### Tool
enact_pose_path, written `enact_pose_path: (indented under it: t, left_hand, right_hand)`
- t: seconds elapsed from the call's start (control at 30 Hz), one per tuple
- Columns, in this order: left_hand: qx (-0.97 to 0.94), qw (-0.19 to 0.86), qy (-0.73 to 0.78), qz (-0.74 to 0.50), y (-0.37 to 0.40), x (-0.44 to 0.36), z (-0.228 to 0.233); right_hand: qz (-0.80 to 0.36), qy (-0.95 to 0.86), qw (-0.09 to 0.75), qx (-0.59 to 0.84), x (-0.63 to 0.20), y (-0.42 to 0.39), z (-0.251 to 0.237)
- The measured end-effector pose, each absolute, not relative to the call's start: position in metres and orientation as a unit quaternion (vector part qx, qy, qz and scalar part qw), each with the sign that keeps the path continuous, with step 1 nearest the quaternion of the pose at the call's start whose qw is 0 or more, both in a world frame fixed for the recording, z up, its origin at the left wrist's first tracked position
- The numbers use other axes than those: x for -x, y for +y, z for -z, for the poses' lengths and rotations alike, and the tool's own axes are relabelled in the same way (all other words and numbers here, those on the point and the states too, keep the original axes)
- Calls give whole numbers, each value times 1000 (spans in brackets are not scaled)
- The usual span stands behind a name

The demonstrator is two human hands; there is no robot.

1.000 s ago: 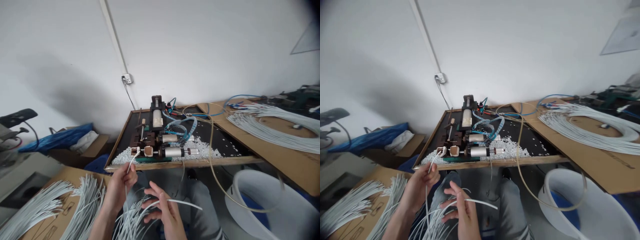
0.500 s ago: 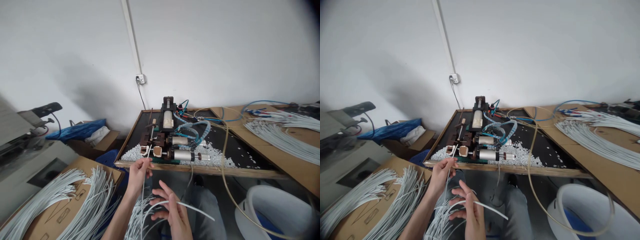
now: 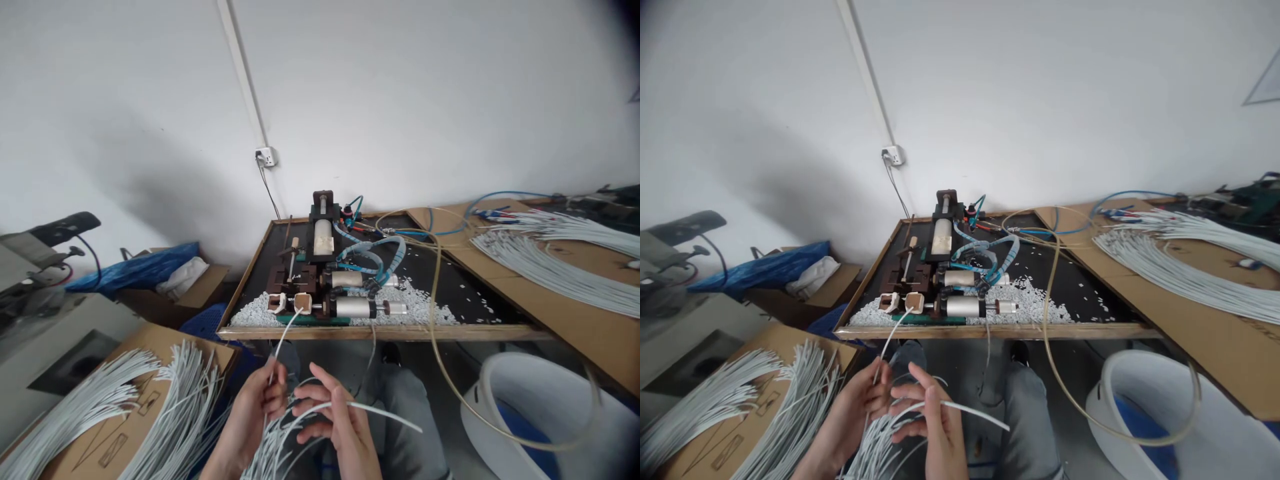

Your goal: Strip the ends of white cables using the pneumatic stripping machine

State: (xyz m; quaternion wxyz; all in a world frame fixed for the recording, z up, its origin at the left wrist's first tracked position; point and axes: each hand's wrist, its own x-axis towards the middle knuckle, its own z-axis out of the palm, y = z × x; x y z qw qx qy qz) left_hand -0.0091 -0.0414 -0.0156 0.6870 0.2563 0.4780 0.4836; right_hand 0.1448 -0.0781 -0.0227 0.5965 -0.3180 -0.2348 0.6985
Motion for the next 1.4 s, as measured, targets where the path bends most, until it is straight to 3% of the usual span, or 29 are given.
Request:
enact_pose_path:
  t: [0.17,0.43,0.8,1.4]
  left_hand:
    - [-289,614,435,-591,-45,3,5]
    - [-394,494,496,-596,-10,-20,28]
    - [-414,459,525,-585,6,-19,41]
    - [-344,530,494,-597,13,-12,44]
  right_hand:
    - [-701,-232,602,304,-145,-84,18]
    - [-695,-238,613,291,-160,-91,10]
    - [-693,-237,619,285,-161,-90,13]
    - [-699,-251,606,285,-159,-86,19]
